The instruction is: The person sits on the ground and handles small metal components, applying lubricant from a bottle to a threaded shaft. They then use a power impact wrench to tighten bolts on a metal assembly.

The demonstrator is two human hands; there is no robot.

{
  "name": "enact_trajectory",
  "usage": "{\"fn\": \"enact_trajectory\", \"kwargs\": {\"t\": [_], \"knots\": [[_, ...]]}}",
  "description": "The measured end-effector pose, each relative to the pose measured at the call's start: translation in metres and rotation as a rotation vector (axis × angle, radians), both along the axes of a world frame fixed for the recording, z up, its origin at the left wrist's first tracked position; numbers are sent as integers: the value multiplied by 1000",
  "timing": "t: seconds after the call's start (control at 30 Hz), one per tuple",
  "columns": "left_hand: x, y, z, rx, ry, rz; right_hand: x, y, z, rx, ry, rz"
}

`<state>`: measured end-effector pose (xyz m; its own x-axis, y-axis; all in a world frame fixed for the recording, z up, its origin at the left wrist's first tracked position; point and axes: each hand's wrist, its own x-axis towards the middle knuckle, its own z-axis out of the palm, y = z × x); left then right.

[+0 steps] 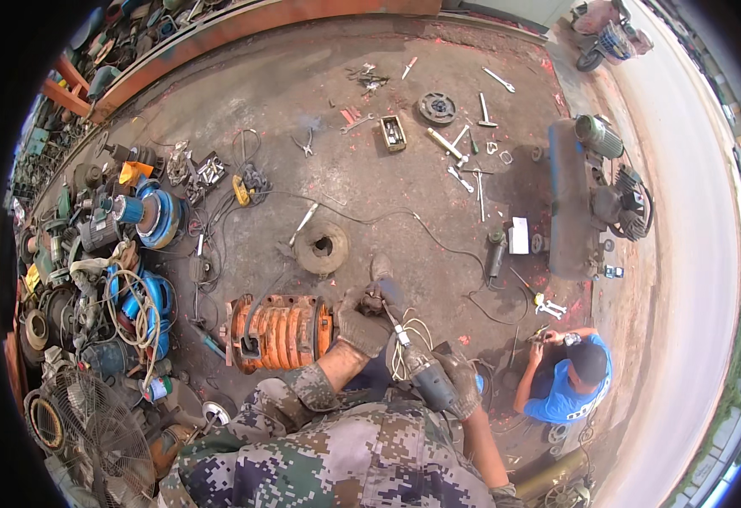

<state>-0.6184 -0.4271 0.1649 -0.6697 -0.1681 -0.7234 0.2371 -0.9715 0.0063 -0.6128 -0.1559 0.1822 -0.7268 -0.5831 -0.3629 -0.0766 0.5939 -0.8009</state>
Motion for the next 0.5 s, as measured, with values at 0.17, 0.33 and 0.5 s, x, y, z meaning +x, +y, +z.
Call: {"fn": "enact_trajectory", "kwargs": {"t": [0.17, 0.33, 0.5], "knots": [[-125, -100, 9, 115, -50, 174, -161, -92, 31, -212, 135, 183], [-209, -222, 39, -75, 58, 407, -292, -195, 84, -201, -92, 277], [-248, -325, 46, -283, 80, 318, -408, -269, 65, -261, -92, 354]]}}
